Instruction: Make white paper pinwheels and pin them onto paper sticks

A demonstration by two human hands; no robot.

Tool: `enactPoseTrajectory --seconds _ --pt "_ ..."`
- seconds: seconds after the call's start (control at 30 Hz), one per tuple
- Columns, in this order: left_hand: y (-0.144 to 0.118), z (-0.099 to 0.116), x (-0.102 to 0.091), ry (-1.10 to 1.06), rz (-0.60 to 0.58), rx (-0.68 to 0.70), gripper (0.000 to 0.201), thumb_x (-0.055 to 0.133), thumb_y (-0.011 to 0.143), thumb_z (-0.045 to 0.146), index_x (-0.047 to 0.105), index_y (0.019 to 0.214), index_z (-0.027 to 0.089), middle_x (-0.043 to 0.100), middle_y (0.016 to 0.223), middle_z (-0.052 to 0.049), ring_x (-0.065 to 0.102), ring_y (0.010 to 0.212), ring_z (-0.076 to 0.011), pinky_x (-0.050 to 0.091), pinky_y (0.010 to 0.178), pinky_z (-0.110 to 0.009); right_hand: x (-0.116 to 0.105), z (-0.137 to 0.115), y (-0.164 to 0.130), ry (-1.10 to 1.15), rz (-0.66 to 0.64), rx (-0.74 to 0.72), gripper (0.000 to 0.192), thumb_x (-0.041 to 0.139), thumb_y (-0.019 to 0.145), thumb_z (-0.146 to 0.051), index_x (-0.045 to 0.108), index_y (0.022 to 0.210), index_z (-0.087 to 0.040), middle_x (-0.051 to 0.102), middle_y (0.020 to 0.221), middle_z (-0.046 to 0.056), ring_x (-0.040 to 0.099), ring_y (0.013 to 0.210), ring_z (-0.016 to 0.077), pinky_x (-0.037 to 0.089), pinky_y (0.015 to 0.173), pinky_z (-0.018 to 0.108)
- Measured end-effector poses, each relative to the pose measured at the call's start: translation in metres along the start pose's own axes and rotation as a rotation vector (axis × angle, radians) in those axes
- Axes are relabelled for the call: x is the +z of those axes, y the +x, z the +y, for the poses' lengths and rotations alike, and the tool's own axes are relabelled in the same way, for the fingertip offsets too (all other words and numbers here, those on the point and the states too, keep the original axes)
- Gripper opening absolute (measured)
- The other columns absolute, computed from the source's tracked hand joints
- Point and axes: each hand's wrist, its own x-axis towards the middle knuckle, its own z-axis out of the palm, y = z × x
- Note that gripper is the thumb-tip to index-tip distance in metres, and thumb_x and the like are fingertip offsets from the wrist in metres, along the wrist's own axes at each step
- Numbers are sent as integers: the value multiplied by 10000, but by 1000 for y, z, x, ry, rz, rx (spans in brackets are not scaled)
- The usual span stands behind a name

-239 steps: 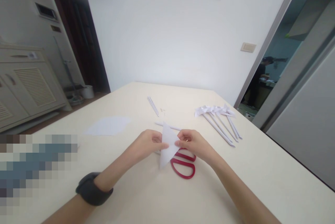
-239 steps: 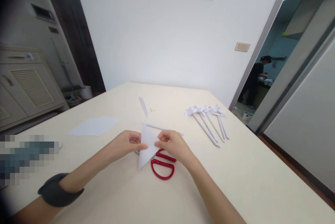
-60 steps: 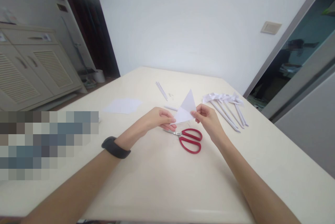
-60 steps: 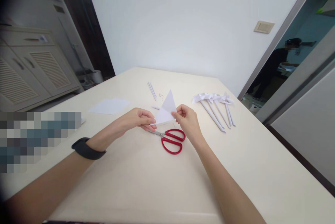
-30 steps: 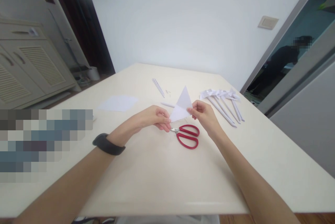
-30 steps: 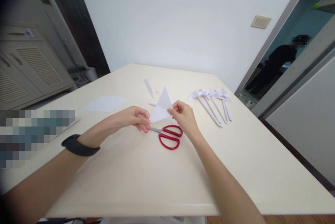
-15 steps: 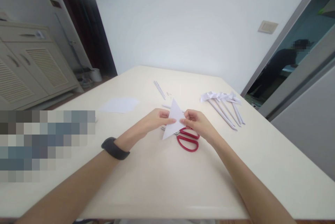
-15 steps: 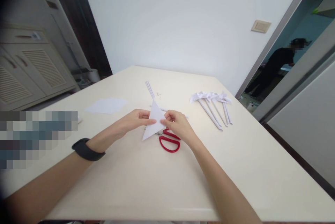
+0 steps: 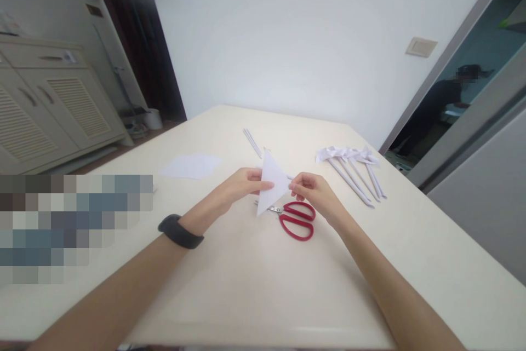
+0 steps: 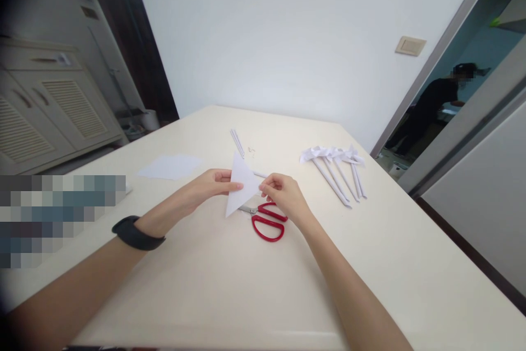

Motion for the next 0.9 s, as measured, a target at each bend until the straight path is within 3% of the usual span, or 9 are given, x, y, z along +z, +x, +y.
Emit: enactPoseTrajectory --seconds 0.5,0.63,0.9 --pt "1 -7 14 48 62 -23 328 635 714 317 665 987 139 704 946 -75 638 894 -234 478 746 -297 12 2 -2 -3 -56 -35 150 525 783 -319 532 735 -177 601 736 17 574 671 137 454 608 260" --pt "2 -7 8 22 23 1 328 615 732 329 671 1001 150 707 929 -62 638 876 -215 475 771 -293 9 1 -2 -47 -45 -44 158 535 773 -319 517 703 -179 583 697 5 553 637 127 434 575 246" --pt "3 -4 -8 98 101 17 282 631 707 370 701 853 139 701 892 -79 622 844 -188 460 792 -291 2 -2 -2 -102 -21 -44 163 529 774 -328 525 712 -178 599 699 13 553 639 132 423 577 246"
